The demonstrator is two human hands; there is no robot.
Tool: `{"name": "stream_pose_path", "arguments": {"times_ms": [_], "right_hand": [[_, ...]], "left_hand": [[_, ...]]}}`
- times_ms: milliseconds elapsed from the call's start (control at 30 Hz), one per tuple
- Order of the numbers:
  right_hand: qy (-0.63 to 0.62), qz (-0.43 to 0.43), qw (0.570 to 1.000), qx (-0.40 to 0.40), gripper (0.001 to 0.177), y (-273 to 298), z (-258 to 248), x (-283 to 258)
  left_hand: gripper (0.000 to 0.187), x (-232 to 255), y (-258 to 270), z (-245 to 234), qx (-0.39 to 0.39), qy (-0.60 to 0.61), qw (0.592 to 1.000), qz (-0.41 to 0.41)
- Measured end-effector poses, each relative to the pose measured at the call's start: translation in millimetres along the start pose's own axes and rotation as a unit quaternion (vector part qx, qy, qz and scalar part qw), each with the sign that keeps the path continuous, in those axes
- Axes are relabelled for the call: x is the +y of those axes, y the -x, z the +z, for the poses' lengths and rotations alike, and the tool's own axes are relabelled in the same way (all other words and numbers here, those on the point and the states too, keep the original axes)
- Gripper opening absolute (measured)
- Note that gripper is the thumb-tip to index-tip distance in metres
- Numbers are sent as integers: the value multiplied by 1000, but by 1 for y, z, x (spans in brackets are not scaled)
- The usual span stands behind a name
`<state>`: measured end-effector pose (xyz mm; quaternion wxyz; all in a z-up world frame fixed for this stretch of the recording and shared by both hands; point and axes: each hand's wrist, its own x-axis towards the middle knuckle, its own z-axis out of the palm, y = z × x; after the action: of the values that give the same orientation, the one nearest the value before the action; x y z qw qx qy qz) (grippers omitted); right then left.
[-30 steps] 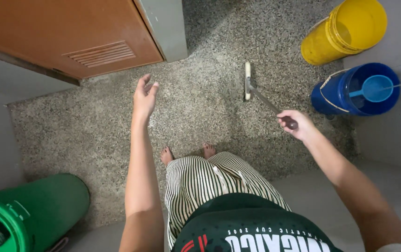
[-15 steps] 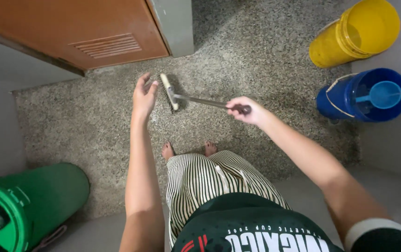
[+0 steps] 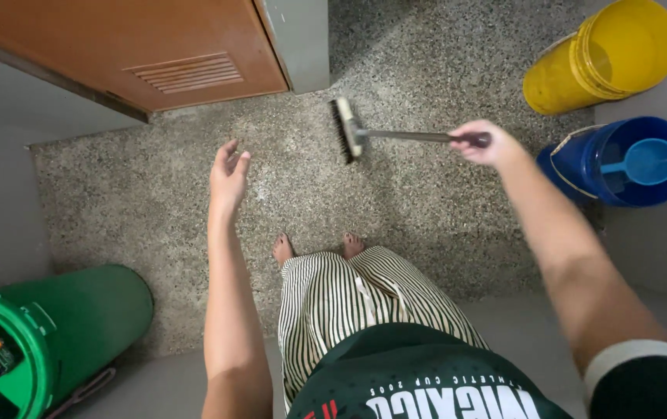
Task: The person sweeps the bathroom floor with a small hand broom, moving around buckets and a toilet. They briefly turn on a tap to fill a blue bucket with water, then continue sweeping the floor.
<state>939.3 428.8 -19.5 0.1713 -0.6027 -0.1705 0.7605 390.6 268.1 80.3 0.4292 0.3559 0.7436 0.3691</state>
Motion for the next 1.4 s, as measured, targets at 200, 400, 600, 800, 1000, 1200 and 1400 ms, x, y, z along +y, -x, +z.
{"name": "stream_pose_path", "arguments": {"times_ms": [200, 400, 600, 800, 1000, 1200, 1400], "right_hand": [[-93, 4, 996, -10, 17, 22, -94, 17], [-73, -55, 992, 89, 11, 51, -75, 63], [-71, -65, 995, 23, 11, 117, -8, 90], [-98, -7, 991, -95, 28, 120, 89, 95], [-106, -16, 963, -249, 15, 40, 181, 109], [-154, -5, 967, -201, 14, -26, 177, 122], [-241, -49, 956, -158, 14, -6, 13, 139]], "left_hand": [[53, 2, -11, 5, -14, -2, 999, 34], [55, 26, -22, 18, -34, -17, 999, 31], [53, 41, -34, 32, -43, -12, 994, 98], [54, 63, -28, 46, -60, -22, 998, 25], [51, 50, -33, 52, -62, 6, 993, 96], [54, 55, -12, 38, -51, -27, 998, -4], [53, 42, -18, 40, -49, -27, 996, 69]]}}
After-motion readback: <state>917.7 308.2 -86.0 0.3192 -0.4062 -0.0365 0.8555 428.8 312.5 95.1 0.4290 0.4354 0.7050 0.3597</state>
